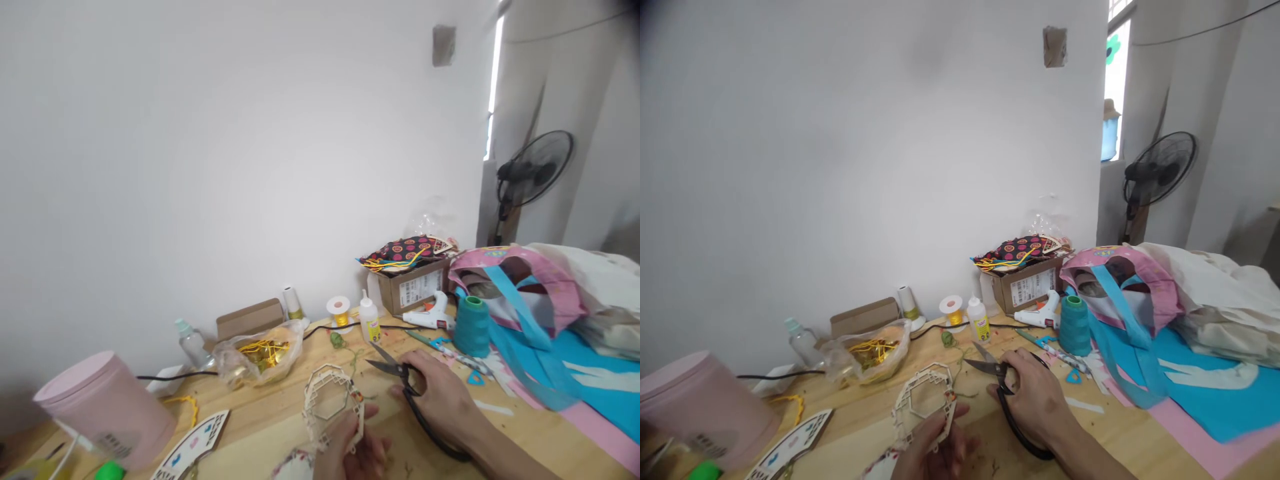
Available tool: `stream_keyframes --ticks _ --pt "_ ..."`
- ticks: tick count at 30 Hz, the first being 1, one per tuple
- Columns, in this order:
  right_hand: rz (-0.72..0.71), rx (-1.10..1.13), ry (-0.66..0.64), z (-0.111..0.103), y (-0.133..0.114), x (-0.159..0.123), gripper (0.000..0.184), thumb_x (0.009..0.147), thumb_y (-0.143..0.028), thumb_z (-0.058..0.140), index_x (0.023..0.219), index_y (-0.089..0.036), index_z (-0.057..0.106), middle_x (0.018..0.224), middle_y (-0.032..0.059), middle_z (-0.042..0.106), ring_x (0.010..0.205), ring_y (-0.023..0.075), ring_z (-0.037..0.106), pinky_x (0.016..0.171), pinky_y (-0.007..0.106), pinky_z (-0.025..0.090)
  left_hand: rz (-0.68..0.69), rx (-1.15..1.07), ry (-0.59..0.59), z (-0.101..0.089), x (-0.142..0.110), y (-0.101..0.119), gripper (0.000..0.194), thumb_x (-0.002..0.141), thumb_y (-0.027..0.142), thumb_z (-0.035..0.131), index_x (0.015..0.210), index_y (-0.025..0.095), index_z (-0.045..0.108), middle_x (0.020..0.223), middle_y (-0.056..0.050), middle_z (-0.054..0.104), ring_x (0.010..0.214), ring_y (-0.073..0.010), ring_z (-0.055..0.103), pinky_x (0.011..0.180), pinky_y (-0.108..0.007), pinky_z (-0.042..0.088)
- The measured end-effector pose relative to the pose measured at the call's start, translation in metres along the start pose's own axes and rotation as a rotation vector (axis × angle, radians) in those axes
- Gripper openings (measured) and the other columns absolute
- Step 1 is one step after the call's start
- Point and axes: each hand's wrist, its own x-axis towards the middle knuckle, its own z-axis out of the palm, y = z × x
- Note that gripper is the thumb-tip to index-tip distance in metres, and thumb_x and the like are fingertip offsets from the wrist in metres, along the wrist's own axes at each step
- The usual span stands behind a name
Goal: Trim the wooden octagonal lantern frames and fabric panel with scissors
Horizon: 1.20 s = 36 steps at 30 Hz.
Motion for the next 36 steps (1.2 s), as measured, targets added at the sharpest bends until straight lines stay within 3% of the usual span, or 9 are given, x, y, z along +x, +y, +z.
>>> stream_keyframes --ticks 3,7,12,16,21,30,36 --pt "-0.119 0.014 -0.072 -0.002 0.0 -0.004 0.007 0.068 -0.021 0.05 0.074 -0.022 0.052 0.075 -0.0002 0.053 0.071 0.0163 0.049 0.061 0.026 0.034 0.035 -0.065 -0.022 -0.001 0.005 0.0 0.024 0.053 0.033 0.071 0.065 0.012 0.07 0.037 0.0 0.057 0.032 -0.0067 0.044 0.057 -0.026 0.046" --pt "-0.22 -0.063 -0.127 0.0 0.0 -0.007 0.02 0.068 -0.008 0.038 0.071 -0.023 0.052 0.07 -0.0006 0.05 0.063 0.0147 0.047 0.055 0.025 0.03 0.103 -0.021 -0.019 -0.002 0.007 -0.004 0.022 0.053 0.032 0.071 0.061 0.012 0.069 0.036 0.002 0.052 0.034 -0.0053 0.043 0.047 -0.019 0.041" --pt "-0.239 -0.087 -0.138 0.001 0.001 -0.007 0.022 0.07 -0.009 0.037 0.074 -0.023 0.053 0.071 0.0001 0.05 0.064 0.0147 0.046 0.055 0.025 0.029 0.19 0.163 0.013 -0.006 0.012 -0.008 0.03 0.052 0.038 0.073 0.065 0.011 0.068 0.037 0.002 0.052 0.034 -0.0039 0.04 0.037 -0.016 0.026" --pt "-0.243 -0.087 -0.145 -0.001 -0.001 -0.007 0.021 0.067 -0.007 0.039 0.07 -0.022 0.052 0.07 -0.0005 0.049 0.063 0.0144 0.045 0.055 0.024 0.028 0.208 0.188 0.03 -0.007 0.013 -0.008 0.03 0.053 0.039 0.072 0.063 0.011 0.068 0.035 0.003 0.05 0.035 -0.0041 0.04 0.042 -0.017 0.032" --pt "-0.238 -0.094 -0.143 -0.001 0.0 -0.009 0.022 0.064 -0.005 0.039 0.07 -0.022 0.051 0.07 -0.0008 0.048 0.063 0.0141 0.045 0.055 0.024 0.028 0.129 0.118 0.032 -0.006 0.013 -0.008 0.03 0.051 0.04 0.073 0.062 0.012 0.067 0.031 0.005 0.049 0.028 -0.003 0.035 0.05 -0.024 0.044" --pt "-0.179 -0.13 -0.09 0.004 0.002 -0.005 0.018 0.063 -0.008 0.041 0.068 -0.022 0.051 0.069 -0.0002 0.049 0.065 0.015 0.046 0.057 0.025 0.029 0.051 0.122 0.013 -0.004 0.008 -0.008 0.03 0.053 0.038 0.07 0.062 0.01 0.066 0.029 0.001 0.053 0.025 -0.0047 0.036 0.044 -0.026 0.045" --pt "-0.201 -0.112 -0.142 -0.001 -0.002 -0.006 0.018 0.064 -0.01 0.041 0.07 -0.023 0.054 0.07 -0.0002 0.051 0.065 0.0149 0.047 0.056 0.024 0.03 0.06 0.059 0.043 0.001 0.005 -0.002 0.028 0.049 0.036 0.072 0.06 0.011 0.065 0.028 0.004 0.05 0.025 -0.0039 0.035 0.046 -0.027 0.047"
